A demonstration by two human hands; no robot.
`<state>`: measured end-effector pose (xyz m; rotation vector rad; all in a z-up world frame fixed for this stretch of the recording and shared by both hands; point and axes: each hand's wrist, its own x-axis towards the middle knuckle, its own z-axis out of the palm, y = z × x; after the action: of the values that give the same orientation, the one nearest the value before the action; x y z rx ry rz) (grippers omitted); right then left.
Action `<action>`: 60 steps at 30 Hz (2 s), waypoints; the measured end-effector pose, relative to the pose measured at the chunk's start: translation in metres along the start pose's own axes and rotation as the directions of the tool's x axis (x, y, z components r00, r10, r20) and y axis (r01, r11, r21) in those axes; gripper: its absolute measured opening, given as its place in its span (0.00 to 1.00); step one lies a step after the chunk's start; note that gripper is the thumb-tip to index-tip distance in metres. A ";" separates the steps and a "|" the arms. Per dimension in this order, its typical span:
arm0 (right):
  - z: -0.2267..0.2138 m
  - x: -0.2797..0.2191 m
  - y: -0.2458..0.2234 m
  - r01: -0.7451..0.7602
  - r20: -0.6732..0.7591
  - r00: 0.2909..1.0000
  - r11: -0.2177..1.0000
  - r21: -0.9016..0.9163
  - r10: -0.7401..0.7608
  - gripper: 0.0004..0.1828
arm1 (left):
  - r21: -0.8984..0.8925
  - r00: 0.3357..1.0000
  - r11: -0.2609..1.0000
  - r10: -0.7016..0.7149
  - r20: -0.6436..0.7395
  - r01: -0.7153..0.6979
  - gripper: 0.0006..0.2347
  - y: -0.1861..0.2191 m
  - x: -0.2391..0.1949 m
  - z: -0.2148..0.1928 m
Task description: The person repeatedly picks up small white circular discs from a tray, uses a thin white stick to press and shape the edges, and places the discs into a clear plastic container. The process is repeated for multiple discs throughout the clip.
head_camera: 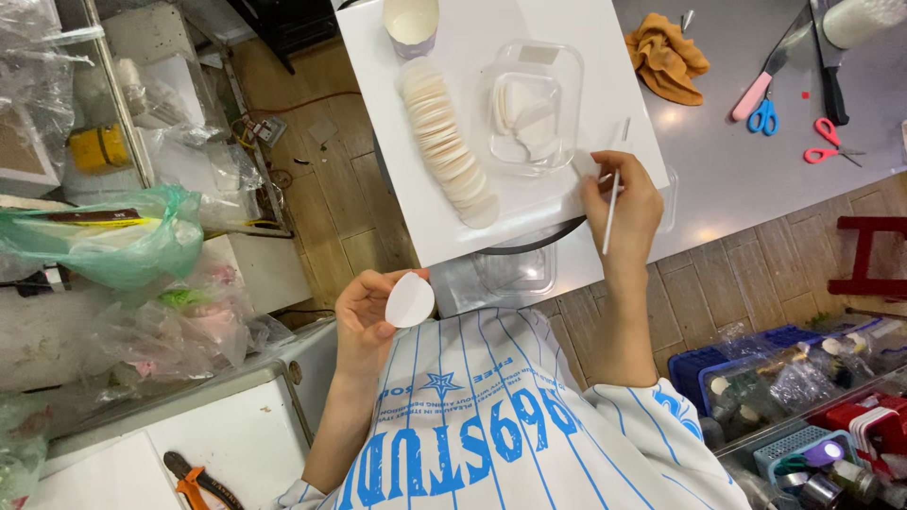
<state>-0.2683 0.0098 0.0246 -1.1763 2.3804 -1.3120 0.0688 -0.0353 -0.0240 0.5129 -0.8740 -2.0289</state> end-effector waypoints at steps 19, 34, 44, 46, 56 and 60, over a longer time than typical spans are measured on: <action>-0.013 -0.086 -0.065 0.055 0.038 0.996 0.876 0.479 -0.083 0.11 | 0.265 0.851 0.919 0.124 0.510 -0.293 0.16 0.006 0.048 0.100; -0.042 -0.066 -0.086 0.716 -0.154 0.691 0.642 0.274 -0.706 0.05 | 0.194 0.929 0.959 0.128 0.346 -0.205 0.17 0.023 0.043 0.077; -0.052 -0.058 -0.132 0.910 0.139 0.411 0.416 0.008 -0.901 0.06 | 0.363 0.897 0.855 0.230 0.378 -0.371 0.16 0.047 0.035 0.088; -0.052 -0.057 -0.131 0.912 0.159 0.404 0.410 0.005 -0.901 0.06 | 0.401 0.896 0.828 0.244 0.372 -0.392 0.16 0.049 0.035 0.088; -0.048 -0.055 -0.122 0.930 0.144 0.359 0.367 0.028 -0.922 0.07 | 0.478 0.883 0.760 0.270 0.385 -0.441 0.17 0.058 0.032 0.090; -0.045 -0.056 -0.117 0.936 0.125 0.347 0.351 0.013 -0.930 0.08 | 0.525 0.884 0.723 0.274 0.379 -0.449 0.17 0.058 0.030 0.091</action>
<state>-0.1882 0.0435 0.1310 -2.7993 1.5264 -1.2725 0.0264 -0.0472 0.0794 0.3498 -1.6818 -1.4406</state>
